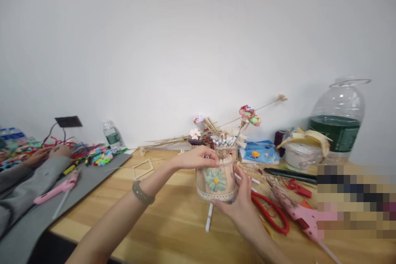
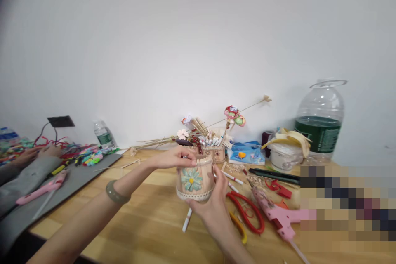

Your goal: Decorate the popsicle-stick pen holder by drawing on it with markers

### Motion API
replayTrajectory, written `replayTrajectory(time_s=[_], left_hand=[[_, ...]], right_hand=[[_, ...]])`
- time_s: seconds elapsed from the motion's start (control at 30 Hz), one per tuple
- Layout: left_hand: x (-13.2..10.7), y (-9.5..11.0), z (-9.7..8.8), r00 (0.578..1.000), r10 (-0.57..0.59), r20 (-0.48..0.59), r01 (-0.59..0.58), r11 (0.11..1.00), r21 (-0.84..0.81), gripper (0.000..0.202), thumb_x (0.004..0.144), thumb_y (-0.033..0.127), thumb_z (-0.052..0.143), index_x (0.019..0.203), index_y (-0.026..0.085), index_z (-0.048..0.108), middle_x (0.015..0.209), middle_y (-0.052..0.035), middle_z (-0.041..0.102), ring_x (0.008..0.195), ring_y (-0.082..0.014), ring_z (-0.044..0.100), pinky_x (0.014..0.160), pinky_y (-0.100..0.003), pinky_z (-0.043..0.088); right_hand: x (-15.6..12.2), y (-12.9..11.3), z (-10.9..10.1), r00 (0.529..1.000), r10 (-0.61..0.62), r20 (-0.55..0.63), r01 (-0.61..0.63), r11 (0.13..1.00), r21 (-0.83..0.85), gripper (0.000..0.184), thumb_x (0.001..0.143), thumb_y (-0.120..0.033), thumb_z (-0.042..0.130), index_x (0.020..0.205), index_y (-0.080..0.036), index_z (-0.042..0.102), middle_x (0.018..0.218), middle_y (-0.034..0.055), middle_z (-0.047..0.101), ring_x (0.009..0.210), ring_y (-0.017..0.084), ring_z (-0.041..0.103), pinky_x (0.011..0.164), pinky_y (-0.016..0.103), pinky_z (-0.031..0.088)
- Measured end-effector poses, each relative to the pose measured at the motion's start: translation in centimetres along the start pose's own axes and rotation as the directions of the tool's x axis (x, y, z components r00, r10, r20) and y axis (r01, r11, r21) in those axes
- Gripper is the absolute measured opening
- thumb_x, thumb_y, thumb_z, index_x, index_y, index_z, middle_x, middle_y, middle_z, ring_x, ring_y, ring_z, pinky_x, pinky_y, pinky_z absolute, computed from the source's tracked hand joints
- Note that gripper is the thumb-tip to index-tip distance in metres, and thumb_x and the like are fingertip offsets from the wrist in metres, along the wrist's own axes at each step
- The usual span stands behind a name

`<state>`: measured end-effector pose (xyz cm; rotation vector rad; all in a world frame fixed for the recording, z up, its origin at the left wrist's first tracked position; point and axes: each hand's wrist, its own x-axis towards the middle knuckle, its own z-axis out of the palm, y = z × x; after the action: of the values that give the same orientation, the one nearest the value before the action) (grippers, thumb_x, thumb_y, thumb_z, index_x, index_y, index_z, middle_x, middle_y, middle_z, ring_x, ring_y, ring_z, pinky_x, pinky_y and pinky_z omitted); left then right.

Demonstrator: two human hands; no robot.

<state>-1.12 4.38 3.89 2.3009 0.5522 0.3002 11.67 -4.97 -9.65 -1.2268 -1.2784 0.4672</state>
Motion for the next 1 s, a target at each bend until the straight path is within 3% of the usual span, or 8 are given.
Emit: replayTrajectory(time_s=[0.23, 0.4, 0.6, 0.67, 0.73, 0.87, 0.93, 1.0], left_hand=[[-0.4, -1.5, -0.4, 0.998, -0.003, -0.057, 0.014, 0.981, 0.194, 0.037, 0.078, 0.043, 0.050, 0.054, 0.014, 0.053, 0.059, 0.0024, 0.042, 0.057, -0.0104, 0.039, 0.054, -0.022, 0.031], [-2.4, -3.5, 1.4, 0.988, 0.001, -0.156, 0.044, 0.958, 0.284, 0.028, 0.076, 0.032, 0.054, 0.053, 0.016, 0.057, 0.059, 0.0008, 0.045, 0.060, -0.0133, 0.039, 0.065, -0.027, 0.031], [-3.0, -4.4, 2.9, 0.961, 0.003, -0.275, 0.052, 0.980, 0.192, 0.017, 0.074, 0.028, 0.057, 0.062, 0.017, 0.062, 0.062, -0.0003, 0.049, 0.068, -0.0169, 0.046, 0.073, -0.030, 0.034], [-3.0, -4.4, 2.6, 0.933, 0.001, -0.360, 0.045, 0.992, 0.119, 0.014, 0.077, 0.028, 0.053, 0.076, 0.017, 0.061, 0.073, -0.0015, 0.053, 0.077, -0.0182, 0.048, 0.078, -0.031, 0.034], [-3.3, -4.3, 2.1, 0.875, -0.012, -0.484, 0.031, 0.999, 0.032, 0.014, 0.080, 0.024, 0.044, 0.087, 0.018, 0.054, 0.083, -0.0019, 0.052, 0.083, -0.0175, 0.047, 0.080, -0.031, 0.035], [-4.7, -4.1, 2.0, 0.726, -0.038, -0.686, -0.067, 0.990, -0.125, 0.006, 0.079, 0.016, 0.034, 0.080, 0.021, 0.037, 0.079, 0.0018, 0.040, 0.072, -0.0132, 0.041, 0.071, -0.027, 0.037], [-5.7, -4.0, 3.0, 0.694, -0.039, -0.719, -0.131, 0.975, -0.179, 0.007, 0.080, 0.018, 0.035, 0.075, 0.022, 0.033, 0.074, 0.0031, 0.037, 0.067, -0.0120, 0.040, 0.067, -0.025, 0.038], [-6.5, -3.9, 4.5, 0.702, -0.053, -0.710, -0.168, 0.957, -0.237, 0.008, 0.081, 0.019, 0.035, 0.074, 0.022, 0.032, 0.073, 0.0028, 0.038, 0.066, -0.0120, 0.041, 0.063, -0.025, 0.038]], right_hand=[[2.1, -0.3, -0.1, 0.992, -0.115, 0.046, 0.121, 0.979, -0.162, 0.094, 0.058, -0.024, 0.070, 0.132, -0.022, 0.011, 0.134, 0.0124, 0.017, 0.132, 0.029, 0.015, 0.106, 0.045, 0.018], [1.8, 0.5, -2.9, 0.993, -0.107, 0.042, 0.114, 0.967, -0.228, 0.071, 0.070, -0.037, 0.061, 0.127, -0.022, 0.022, 0.127, 0.0117, 0.023, 0.127, 0.029, 0.025, 0.105, 0.048, 0.021], [1.6, 1.6, -5.5, 0.995, -0.083, 0.049, 0.094, 0.951, -0.296, 0.052, 0.072, -0.039, 0.057, 0.115, -0.018, 0.037, 0.119, 0.0153, 0.032, 0.114, 0.032, 0.042, 0.092, 0.052, 0.040], [1.6, 1.4, -6.4, 0.993, -0.101, 0.054, 0.113, 0.940, -0.323, 0.047, 0.072, -0.040, 0.056, 0.112, -0.019, 0.041, 0.118, 0.0153, 0.035, 0.114, 0.033, 0.042, 0.090, 0.052, 0.042], [1.5, 1.0, -7.4, 0.991, -0.124, 0.048, 0.133, 0.927, -0.351, 0.045, 0.072, -0.042, 0.056, 0.109, -0.019, 0.044, 0.117, 0.0158, 0.038, 0.115, 0.034, 0.040, 0.087, 0.053, 0.043], [1.0, 0.0, -9.6, 0.985, -0.167, 0.037, 0.168, 0.904, -0.393, 0.039, 0.075, -0.047, 0.051, 0.104, -0.020, 0.049, 0.117, 0.0158, 0.040, 0.112, 0.034, 0.044, 0.080, 0.051, 0.049], [0.9, -0.5, -10.7, 0.974, -0.212, 0.078, 0.225, 0.871, -0.437, 0.035, 0.078, -0.046, 0.050, 0.104, -0.023, 0.052, 0.115, 0.0146, 0.045, 0.107, 0.032, 0.049, 0.076, 0.047, 0.052], [0.9, -1.2, -11.6, 0.949, -0.271, 0.162, 0.316, 0.810, -0.494, 0.028, 0.080, -0.040, 0.050, 0.104, -0.025, 0.054, 0.109, 0.0132, 0.053, 0.101, 0.029, 0.056, 0.075, 0.044, 0.053]])
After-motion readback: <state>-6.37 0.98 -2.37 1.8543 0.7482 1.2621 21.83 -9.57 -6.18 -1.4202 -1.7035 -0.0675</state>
